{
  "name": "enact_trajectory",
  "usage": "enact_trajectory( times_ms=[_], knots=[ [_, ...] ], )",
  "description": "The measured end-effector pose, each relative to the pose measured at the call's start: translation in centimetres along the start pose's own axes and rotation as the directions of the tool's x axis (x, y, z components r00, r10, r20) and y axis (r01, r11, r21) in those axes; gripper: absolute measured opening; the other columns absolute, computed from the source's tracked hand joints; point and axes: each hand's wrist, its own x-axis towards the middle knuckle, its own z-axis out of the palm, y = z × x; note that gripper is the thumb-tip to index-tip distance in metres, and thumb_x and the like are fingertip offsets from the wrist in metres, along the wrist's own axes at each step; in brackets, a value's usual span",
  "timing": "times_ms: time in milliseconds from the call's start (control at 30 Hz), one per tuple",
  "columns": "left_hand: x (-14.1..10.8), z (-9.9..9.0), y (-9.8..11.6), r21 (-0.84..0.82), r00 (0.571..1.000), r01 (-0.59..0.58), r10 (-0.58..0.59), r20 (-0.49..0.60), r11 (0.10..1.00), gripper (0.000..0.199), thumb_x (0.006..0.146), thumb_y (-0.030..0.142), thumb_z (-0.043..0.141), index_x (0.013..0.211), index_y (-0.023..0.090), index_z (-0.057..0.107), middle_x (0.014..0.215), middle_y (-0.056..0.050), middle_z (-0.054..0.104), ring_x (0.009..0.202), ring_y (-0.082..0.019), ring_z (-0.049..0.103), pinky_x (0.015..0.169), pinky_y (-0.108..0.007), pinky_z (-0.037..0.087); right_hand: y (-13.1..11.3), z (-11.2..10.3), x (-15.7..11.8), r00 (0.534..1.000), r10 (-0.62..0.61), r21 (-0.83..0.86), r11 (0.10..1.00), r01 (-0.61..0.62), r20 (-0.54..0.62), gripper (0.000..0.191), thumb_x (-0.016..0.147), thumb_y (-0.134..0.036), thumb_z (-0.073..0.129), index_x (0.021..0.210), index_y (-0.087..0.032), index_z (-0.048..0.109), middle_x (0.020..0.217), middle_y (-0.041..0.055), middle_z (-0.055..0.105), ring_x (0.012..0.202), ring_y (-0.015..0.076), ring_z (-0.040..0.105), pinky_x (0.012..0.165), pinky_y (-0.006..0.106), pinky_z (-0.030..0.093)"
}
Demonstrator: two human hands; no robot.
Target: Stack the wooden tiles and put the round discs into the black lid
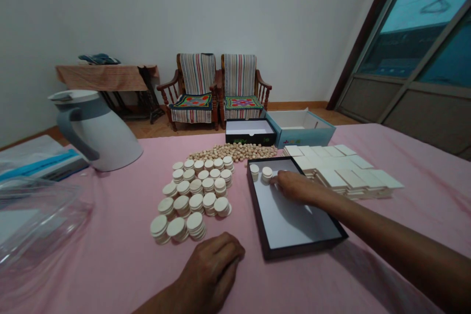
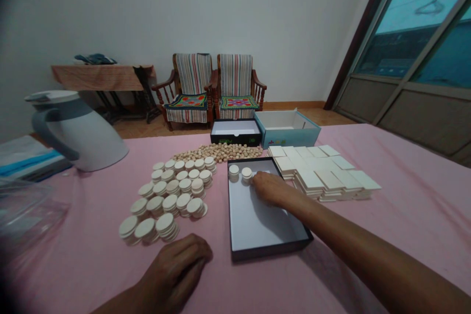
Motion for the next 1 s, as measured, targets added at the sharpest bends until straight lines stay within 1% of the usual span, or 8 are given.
enact_trajectory(
  times_ms=[100,300,400,533,700,1000],
  knots=[
    [0.1,0.0,0.0,-0.003,1.0,-0.016,0.016,-0.014,1.0,0.021,0.086,0.004,0.041,0.095,0.017,0.056,0.084,-0.008,0.061,0.077,-0.017,0.056,0.068,-0.028,0.048,-0.2,-0.3,0.6,1.0,0.002,0.018,1.0,-0.002,-0.002,0.041,0.082,-0.008,0.041,0.115,-0.018,0.063,0.106,0.016,0.065,0.098,0.026,0.062,0.076,0.033,0.042],
    [0.1,-0.1,0.1,0.003,1.0,-0.021,0.021,-0.015,1.0,0.022,0.086,0.004,0.04,0.095,0.016,0.056,0.083,-0.008,0.061,0.077,-0.017,0.056,0.067,-0.027,0.048,-0.5,-1.1,1.6,1.0,0.005,0.062,0.998,-0.006,0.017,0.04,0.075,-0.004,0.045,0.106,-0.016,0.067,0.098,0.0146,0.069,0.093,0.0253,0.065,0.072,0.029,0.044],
    [0.1,-0.1,0.0,-0.002,1.0,-0.013,0.013,-0.01,1.0,0.022,0.086,0.004,0.04,0.095,0.016,0.056,0.084,-0.008,0.06,0.077,-0.017,0.056,0.068,-0.028,0.048,-0.4,-1.3,1.5,1.0,-0.002,0.088,0.996,0.001,0.008,0.039,0.075,-0.006,0.048,0.107,-0.018,0.067,0.099,0.0121,0.07,0.095,0.0239,0.064,0.074,0.028,0.044],
    [0.0,0.0,-0.2,-0.017,1.0,-0.015,0.015,-0.002,1.0,0.022,0.086,0.003,0.04,0.096,0.016,0.055,0.085,-0.008,0.06,0.077,-0.017,0.055,0.067,-0.028,0.047,-0.1,-1.4,1.0,1.0,0.008,0.108,0.994,-0.005,-0.02,0.034,0.076,-0.009,0.048,0.102,-0.017,0.068,0.099,0.0115,0.07,0.096,0.0241,0.064,0.079,0.029,0.044],
    [0.0,0.0,-0.1,-0.012,1.0,0.0,0.0,0.01,1.0,0.023,0.086,0.004,0.04,0.096,0.017,0.055,0.085,-0.008,0.06,0.077,-0.017,0.055,0.068,-0.028,0.047,-0.1,-1.5,1.0,0.998,-0.007,0.152,0.988,0.017,-0.065,0.041,0.075,-0.009,0.049,0.111,-0.021,0.065,0.106,0.0087,0.069,0.102,0.0223,0.062,0.085,0.029,0.041],
    [0.3,-0.2,0.0,-0.017,1.0,-0.01,0.01,-0.012,1.0,0.022,0.085,0.004,0.041,0.094,0.016,0.058,0.082,-0.008,0.061,0.075,-0.017,0.057,0.066,-0.026,0.048,-0.1,-1.7,1.3,0.999,-0.03,0.157,0.987,0.035,-0.034,0.034,0.076,-0.01,0.05,0.103,-0.021,0.067,0.099,0.0071,0.07,0.093,0.0198,0.063,0.079,0.026,0.042]
  ],
)
